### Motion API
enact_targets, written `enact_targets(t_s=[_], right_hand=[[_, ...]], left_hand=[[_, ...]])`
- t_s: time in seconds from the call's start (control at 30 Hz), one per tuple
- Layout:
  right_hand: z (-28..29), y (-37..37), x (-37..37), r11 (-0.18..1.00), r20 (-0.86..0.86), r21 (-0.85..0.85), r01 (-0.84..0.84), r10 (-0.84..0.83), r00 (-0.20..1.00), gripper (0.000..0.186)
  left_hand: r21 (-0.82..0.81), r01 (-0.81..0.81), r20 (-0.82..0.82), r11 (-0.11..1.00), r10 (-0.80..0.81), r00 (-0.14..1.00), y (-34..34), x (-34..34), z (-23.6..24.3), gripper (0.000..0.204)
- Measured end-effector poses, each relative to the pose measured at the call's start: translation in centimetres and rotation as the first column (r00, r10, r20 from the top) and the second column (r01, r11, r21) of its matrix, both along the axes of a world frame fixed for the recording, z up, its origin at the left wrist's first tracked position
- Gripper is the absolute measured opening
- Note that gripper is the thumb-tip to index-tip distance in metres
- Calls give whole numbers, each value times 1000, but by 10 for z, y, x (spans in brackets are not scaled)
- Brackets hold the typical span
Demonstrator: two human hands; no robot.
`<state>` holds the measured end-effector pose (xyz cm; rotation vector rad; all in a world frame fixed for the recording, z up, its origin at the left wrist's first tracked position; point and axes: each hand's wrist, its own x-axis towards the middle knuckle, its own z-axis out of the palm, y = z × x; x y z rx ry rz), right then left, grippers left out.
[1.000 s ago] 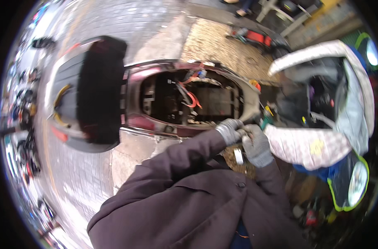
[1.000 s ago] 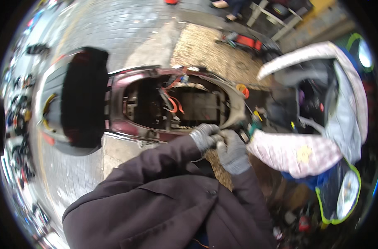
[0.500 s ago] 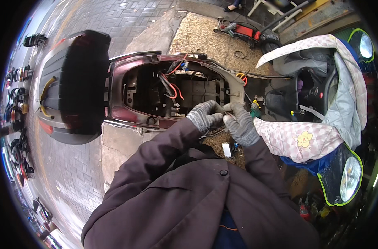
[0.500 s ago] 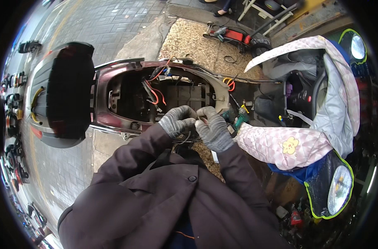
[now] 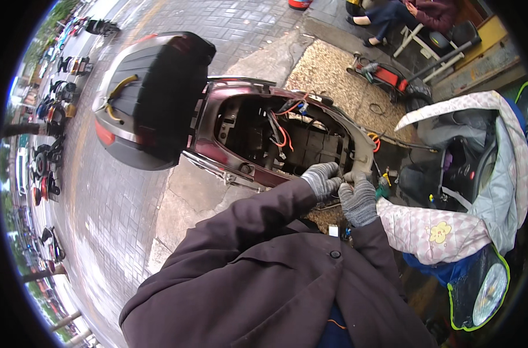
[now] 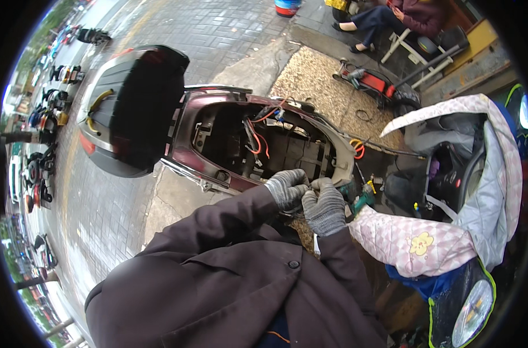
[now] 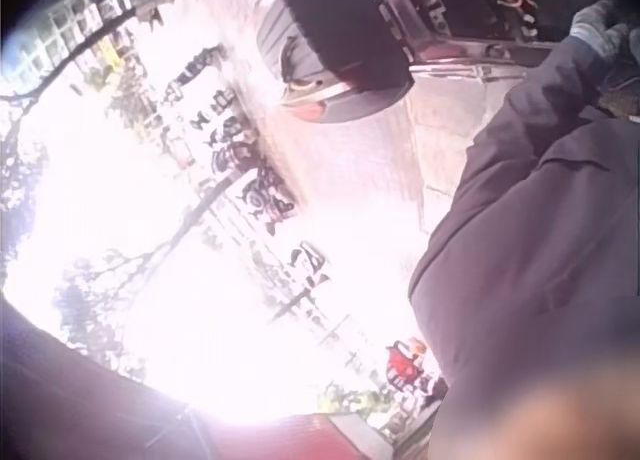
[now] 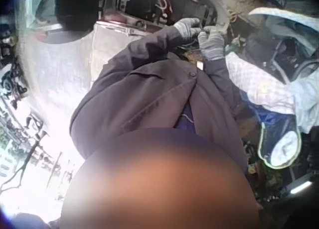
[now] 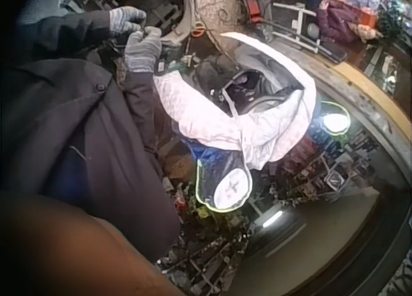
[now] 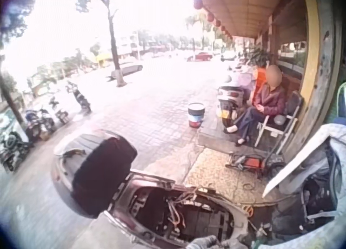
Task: The person strips insulation from several colored wires and twists them together by hand. They then move to a scooter with its seat compartment open and continue twisting and connecting wires inside the compartment.
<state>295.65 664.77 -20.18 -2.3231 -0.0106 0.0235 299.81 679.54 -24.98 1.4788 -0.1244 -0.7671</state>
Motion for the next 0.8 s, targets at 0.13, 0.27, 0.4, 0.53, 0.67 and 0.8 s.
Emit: enact_targets(t_s=[0.13,0.27,0.4,0.53,0.67,0.8], right_hand=[[4,-5,-1,999,-174,-42,-14,6,985,17],[3,-7,-4,991,-124,123,-60,75,989,15],[-6,-6,-1,989,-245,-16,-148,140,959,17],[-2,4,18,663,-734,595,455,218,643,15],[45,17,0,436,-618,765,474,287,732,22],[87,33,12,270,-23,949,-165,578,816,19]], left_hand=[[44,1,35,999,-2,999,-5,-7,-1,4],[143,75,142,987,-96,985,-1,-5,-11,9],[324,-34,363,946,-91,927,3,-8,-15,9],[383,-120,331,916,-15,943,13,-10,-1,10],[206,-110,331,972,37,943,27,-4,13,9],[257,-110,142,960,75,987,42,7,11,7]])
